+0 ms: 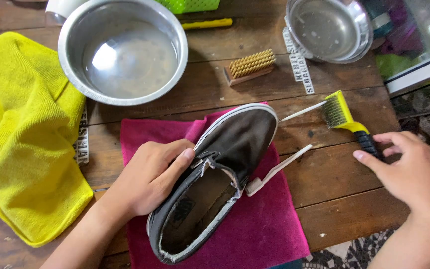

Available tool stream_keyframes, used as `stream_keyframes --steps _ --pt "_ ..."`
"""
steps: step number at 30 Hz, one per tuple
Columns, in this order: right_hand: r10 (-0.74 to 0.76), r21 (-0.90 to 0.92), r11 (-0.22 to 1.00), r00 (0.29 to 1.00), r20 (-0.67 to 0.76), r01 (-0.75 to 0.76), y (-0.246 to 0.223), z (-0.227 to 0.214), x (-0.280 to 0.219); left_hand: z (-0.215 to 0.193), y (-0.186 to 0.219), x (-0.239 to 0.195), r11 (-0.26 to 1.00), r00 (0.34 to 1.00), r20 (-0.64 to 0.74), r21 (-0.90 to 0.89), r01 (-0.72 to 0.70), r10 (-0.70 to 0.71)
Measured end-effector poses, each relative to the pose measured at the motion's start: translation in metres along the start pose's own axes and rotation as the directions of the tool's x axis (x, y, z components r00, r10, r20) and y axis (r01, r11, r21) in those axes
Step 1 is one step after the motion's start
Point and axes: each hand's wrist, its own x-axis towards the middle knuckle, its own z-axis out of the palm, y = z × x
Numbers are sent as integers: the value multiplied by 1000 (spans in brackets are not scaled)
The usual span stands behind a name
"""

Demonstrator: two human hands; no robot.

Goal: The person cleans a black slip-on shoe using a yellow brush and water from a metal bowl. They scrub the interior, sole, and exterior of the shoe, repeatedly dipping the brush into the water to rinse it.

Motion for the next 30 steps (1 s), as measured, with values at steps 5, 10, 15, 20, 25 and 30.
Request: stream_keyframes --steps 5,10,15,20,25,30 --pt "57 58 997 998 -18 -56 5 -11 6 1 -1 -1 1000 1000 4 -18 24 -24" --pt "166 206 968 982 -94 -144 -19 -63 27 4 -6 -1 998 999 -4 -39 41 -41" --pt "-1 317 947 991 -136 45 -59 -117 76 2 -6 0 986 987 41 -50 156 -154" --pt "155 -25 988 977 146 -153 -116 -160 87 5 -14 -2 989 989 50 -46 141 -139" --pt "161 -200 968 987 26 -153 -66 -147 131 3 -18 -1 992 991 41 -21 127 -126" --pt "-131 -162 983 940 -315 82 -73 -144 170 3 -27 3 997 997 67 -64 30 -26"
